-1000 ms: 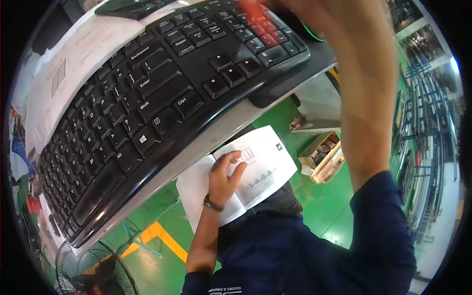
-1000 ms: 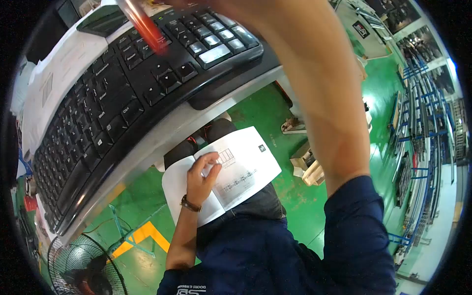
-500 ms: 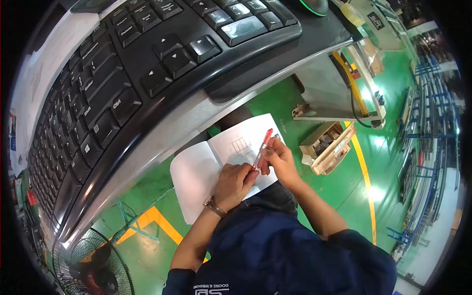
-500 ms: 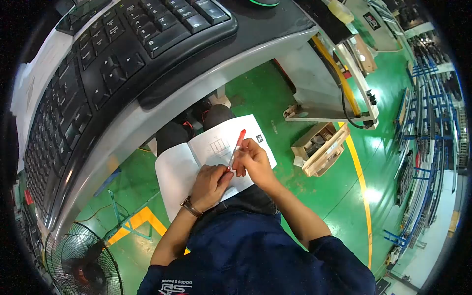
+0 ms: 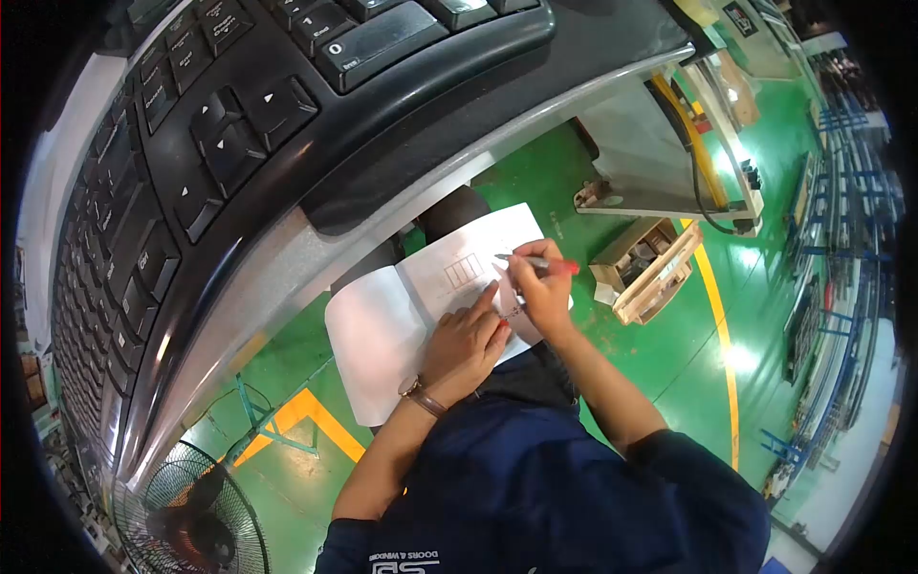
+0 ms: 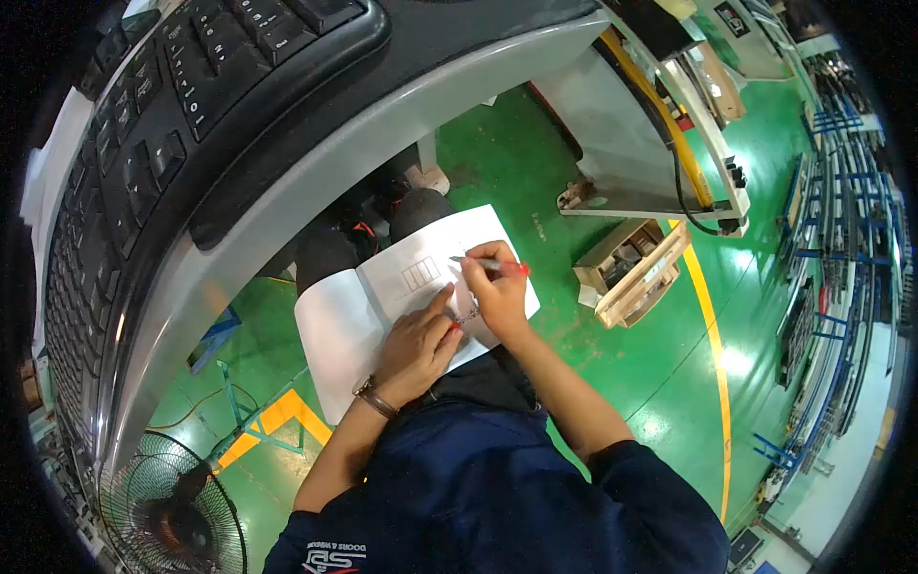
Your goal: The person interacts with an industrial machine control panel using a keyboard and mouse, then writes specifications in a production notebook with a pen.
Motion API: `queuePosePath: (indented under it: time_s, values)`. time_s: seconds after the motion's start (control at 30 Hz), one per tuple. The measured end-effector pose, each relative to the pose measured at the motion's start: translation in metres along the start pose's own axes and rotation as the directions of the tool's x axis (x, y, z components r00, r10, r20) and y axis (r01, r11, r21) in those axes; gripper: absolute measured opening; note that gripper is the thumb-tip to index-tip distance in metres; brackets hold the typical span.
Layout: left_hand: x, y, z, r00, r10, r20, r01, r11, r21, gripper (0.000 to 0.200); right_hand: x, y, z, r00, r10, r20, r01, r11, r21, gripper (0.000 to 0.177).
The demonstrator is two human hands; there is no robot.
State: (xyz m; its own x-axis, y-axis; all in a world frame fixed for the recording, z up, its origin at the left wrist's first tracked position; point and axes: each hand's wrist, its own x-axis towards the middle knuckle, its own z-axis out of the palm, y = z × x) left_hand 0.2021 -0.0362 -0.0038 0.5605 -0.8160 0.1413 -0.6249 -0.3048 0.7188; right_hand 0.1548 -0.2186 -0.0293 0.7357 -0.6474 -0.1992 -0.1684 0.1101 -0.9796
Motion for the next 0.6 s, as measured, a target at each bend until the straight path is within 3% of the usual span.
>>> queuePosePath:
  time_s: [0.1,0.43,0.6]
  values:
    - [-0.002,0.004,-0.001,0.997,-0.01,0.071,0.004,0.997,0.072,0.02,0.0,0.017,0.004,0.993,-0.121,0.001,0.121,0.991,-0.06,0.015]
    - [-0.004,0.003,0.001,0.997,-0.005,0.071,-0.002,0.996,0.085,0.023,-0.004,0.008,0.008,0.99,-0.11,0.086,0.125,0.974,-0.188,0.014]
    - [-0.006,0.0,0.004,0.999,-0.002,0.043,0.0,0.999,0.039,0.023,-0.004,0.01,0.008,0.992,-0.124,-0.006,0.121,0.98,-0.159,0.012]
